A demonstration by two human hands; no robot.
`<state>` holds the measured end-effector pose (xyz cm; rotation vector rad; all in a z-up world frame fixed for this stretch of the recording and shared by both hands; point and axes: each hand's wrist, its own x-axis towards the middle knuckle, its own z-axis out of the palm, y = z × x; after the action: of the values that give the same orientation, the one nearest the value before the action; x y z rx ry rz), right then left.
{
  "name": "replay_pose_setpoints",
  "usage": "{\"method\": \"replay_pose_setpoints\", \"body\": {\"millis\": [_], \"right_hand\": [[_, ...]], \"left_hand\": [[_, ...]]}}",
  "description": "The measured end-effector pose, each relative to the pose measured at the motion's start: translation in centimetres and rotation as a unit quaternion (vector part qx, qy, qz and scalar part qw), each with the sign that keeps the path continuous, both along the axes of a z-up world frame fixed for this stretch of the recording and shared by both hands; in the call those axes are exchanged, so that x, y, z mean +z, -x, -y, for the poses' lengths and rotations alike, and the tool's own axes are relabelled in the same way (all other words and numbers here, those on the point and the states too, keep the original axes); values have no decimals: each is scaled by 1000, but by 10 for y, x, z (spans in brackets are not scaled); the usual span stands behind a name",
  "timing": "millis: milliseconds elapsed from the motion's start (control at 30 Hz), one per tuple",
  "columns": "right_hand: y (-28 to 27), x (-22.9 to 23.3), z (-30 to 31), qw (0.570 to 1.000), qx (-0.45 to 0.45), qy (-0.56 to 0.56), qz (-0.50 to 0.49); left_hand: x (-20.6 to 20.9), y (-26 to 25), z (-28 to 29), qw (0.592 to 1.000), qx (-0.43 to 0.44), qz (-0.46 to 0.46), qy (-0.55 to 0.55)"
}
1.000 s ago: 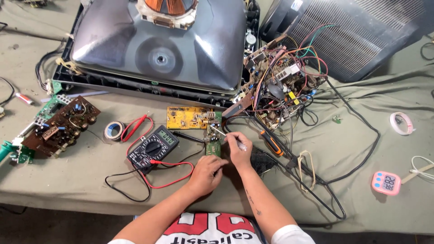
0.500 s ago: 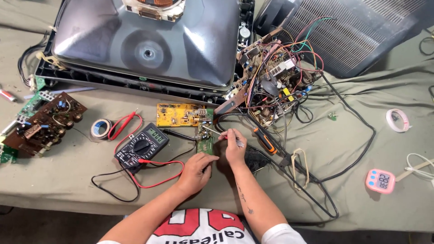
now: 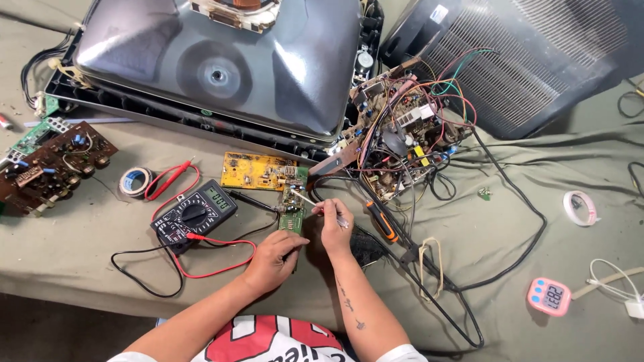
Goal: The person uses a multimeter to test a green circuit board, touching the probes to various points on the board. They then use a screwdriver to adjust components on the circuit board while continuing to monitor the multimeter readings.
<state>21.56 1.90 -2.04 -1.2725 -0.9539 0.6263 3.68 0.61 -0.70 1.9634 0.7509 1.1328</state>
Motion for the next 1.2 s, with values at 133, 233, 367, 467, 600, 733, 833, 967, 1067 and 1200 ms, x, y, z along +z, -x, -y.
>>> {"method": "replay_pose_setpoints", "body": {"millis": [133,233,367,467,600,733,833,967,1067,1200], "right_hand": [[-1,1,0,1000,10,-1,3],[-1,0,0,999,35,3,-11],[-5,1,0,1000,18,6,-2],[-4,1,0,1000,14,5,-9],[-6,2,-1,1000,20,4,-16],[-6,-1,-2,999,11,2,-32],[-5,-2,-1,1000,15,7,-22],[-5,-5,-2,1000,12,7,-9],[-3,-3,-1,1000,13,2,4],[0,3,2,1000,8,2,-3]], "left_hand": [[4,1,0,1000,-1,-4,-2],[3,1,1,1000,5,-20,-22],[-6,2,2,998,20,-37,-46],[-17,5,-2,997,30,-35,-61],[-22,28,-9,993,43,-42,-100],[6,75,-29,985,101,-57,-125],[22,118,-48,960,175,-89,-198],[64,163,-65,920,299,-116,-228],[73,183,-67,910,336,-113,-215],[69,195,-70,919,346,-76,-170]]}}
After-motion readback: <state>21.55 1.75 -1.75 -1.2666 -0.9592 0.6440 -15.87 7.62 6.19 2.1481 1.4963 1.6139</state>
